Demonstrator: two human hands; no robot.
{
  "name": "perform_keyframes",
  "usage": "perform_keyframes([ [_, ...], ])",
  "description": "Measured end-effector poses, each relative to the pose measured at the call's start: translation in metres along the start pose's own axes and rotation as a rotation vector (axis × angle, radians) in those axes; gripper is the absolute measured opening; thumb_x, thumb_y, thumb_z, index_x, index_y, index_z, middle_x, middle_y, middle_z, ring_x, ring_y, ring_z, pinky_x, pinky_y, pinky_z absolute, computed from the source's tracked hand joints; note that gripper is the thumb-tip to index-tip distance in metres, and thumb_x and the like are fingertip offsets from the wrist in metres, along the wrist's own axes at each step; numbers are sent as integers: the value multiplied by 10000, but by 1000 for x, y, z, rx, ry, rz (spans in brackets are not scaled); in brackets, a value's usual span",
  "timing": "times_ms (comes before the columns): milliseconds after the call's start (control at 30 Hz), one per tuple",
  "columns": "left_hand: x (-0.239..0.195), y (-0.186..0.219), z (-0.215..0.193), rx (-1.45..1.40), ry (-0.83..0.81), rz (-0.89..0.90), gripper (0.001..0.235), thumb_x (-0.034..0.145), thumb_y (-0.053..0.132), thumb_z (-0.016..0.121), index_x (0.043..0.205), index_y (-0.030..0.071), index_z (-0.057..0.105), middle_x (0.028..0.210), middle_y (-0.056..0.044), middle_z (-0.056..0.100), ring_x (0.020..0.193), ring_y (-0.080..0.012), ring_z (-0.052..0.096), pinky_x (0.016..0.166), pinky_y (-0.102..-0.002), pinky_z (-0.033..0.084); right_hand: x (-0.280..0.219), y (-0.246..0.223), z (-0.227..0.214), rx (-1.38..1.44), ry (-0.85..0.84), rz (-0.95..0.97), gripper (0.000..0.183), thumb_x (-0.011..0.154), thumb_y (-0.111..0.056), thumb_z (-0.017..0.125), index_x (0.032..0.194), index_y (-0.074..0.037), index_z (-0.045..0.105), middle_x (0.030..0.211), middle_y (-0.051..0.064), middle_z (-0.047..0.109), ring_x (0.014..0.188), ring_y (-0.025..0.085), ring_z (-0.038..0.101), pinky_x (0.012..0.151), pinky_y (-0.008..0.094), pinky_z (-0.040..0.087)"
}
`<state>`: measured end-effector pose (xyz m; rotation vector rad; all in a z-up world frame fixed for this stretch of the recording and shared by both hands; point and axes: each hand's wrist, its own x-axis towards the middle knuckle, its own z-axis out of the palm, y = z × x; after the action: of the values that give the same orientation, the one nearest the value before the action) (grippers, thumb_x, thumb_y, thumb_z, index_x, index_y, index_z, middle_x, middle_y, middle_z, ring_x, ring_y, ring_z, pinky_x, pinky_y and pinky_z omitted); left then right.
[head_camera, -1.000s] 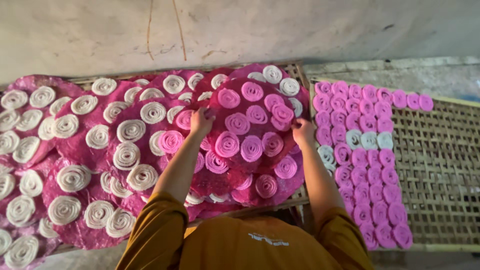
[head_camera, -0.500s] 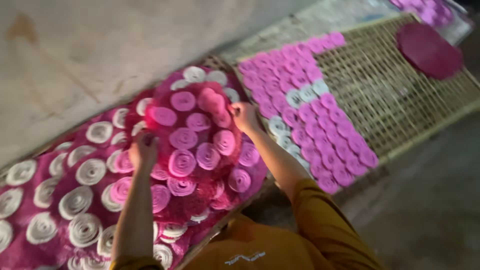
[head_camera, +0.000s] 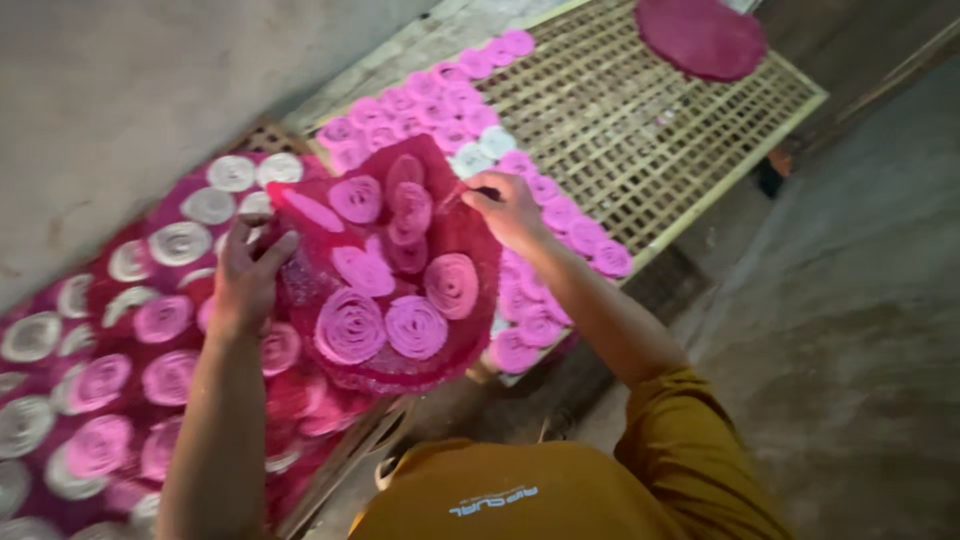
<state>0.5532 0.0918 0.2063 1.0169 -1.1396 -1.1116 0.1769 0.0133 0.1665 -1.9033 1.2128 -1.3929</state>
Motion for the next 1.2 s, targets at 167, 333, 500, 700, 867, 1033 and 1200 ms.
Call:
perform_keyframes([
  [167,17,-61,164,-188,-138,6,305,989,1,679,1253,52,534,1090,-75,660,943,-148,646,812,-272,563,-23,60,-176,-138,40,-56,197,889,-161,781,1023,-16,775,962,106,781,893,176,737,827,312,561],
  [333,39,-123,314,-266,-96,-166,321,948,57,679,1236,86,541,1131,-75,693,932,-146,663,770,-269,573,-44,140,-318,-69,144,127,189,887,-126,759,1034,-7,760,941,99,768,858,167,690,797,289,553],
  [500,88,-178,420,33,-117,-40,372,926,60,718,1258,75,552,1098,-76,656,976,-144,642,816,-279,558,-17,223,-401,-181,204,63,173,894,-93,770,1031,12,763,903,84,746,822,139,658,767,279,528],
  [700,157,-250,477,191,5,53,450,894,116,791,1275,72,557,1143,-150,618,1021,-220,589,865,-363,544,32,344,-427,-109,230,142,178,876,-67,760,1039,6,760,922,69,751,846,116,656,793,277,534],
  [867,176,-291,491,420,48,97,555,847,235,808,1280,69,502,1201,-152,617,1076,-288,608,889,-447,528,78,434,-442,-185,153,137,195,857,-63,758,1044,-10,752,950,100,752,878,180,681,808,325,543],
  [1033,169,-294,504,951,216,17,641,781,234,832,1304,57,506,1163,-244,561,1089,-443,565,916,-552,471,112,455,-450,-447,-32,208,377,868,-87,758,1228,-19,666,1016,156,695,887,328,672,787,421,532],
  [1200,189,-292,550,989,58,277,481,854,216,763,1270,76,567,1172,-216,597,1151,-423,571,1015,-524,467,141,438,-449,-479,-455,-381,306,769,-145,832,1049,-66,735,1055,115,679,1027,354,638,865,444,535],
])
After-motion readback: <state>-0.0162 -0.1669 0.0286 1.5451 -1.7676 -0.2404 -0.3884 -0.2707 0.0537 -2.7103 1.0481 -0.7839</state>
